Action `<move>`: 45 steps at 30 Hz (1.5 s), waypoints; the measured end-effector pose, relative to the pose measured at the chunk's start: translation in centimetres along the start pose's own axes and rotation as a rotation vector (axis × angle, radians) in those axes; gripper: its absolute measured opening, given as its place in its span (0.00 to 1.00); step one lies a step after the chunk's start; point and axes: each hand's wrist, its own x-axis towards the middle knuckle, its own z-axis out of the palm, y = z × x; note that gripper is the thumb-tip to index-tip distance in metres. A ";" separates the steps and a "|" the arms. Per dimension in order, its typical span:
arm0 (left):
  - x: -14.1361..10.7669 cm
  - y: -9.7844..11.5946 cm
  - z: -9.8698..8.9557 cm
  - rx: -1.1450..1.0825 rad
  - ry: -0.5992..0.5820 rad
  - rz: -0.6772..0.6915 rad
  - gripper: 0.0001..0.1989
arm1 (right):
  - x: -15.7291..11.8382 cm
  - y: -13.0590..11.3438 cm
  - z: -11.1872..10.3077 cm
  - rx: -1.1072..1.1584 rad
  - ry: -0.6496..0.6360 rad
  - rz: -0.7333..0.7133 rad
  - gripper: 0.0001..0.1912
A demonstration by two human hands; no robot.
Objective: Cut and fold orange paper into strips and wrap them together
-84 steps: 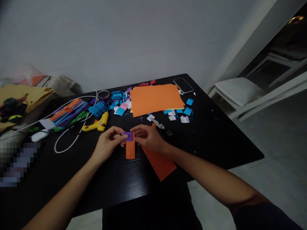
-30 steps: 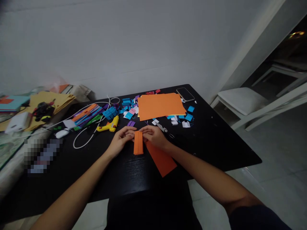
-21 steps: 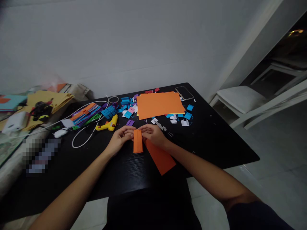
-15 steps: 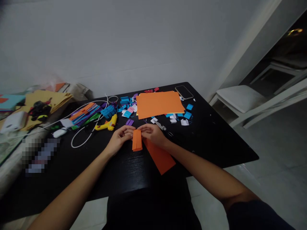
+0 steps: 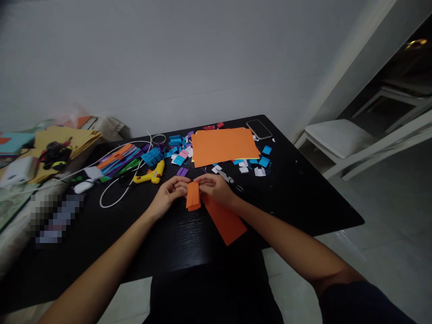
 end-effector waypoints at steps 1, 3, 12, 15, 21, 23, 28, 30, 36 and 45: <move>0.0 0.0 0.0 -0.002 -0.001 0.000 0.17 | 0.0 0.0 0.0 0.000 0.000 0.001 0.12; 0.0 -0.1 0.0 -0.006 -0.006 0.001 0.17 | 0.0 0.0 0.0 0.001 -0.002 0.003 0.12; 0.1 -0.2 -0.2 -0.023 -0.029 0.012 0.17 | -0.1 -0.1 0.0 0.002 -0.005 0.013 0.12; 0.1 -0.3 -0.2 -0.023 -0.039 0.016 0.17 | -0.1 0.0 -0.1 0.003 -0.007 0.013 0.12; 0.2 -0.6 -0.4 -0.021 -0.056 0.024 0.17 | 0.0 0.2 -0.2 0.004 -0.012 0.009 0.11; 0.2 -0.6 -0.4 -0.021 -0.062 0.026 0.17 | 0.0 0.3 -0.2 0.003 -0.015 0.007 0.11; 0.2 -0.6 -0.5 -0.015 -0.076 0.028 0.16 | 0.0 0.4 -0.2 -0.002 -0.021 -0.002 0.11; 0.1 -0.6 -0.5 -0.012 -0.080 0.028 0.16 | 0.0 0.4 -0.2 -0.006 -0.024 -0.004 0.11; 0.1 -0.6 -0.5 -0.011 -0.087 0.028 0.16 | 0.0 0.3 -0.3 -0.013 -0.024 -0.013 0.11; 0.1 -0.3 -0.3 -0.011 -0.082 0.023 0.17 | -0.1 0.0 -0.1 -0.001 -0.020 -0.004 0.12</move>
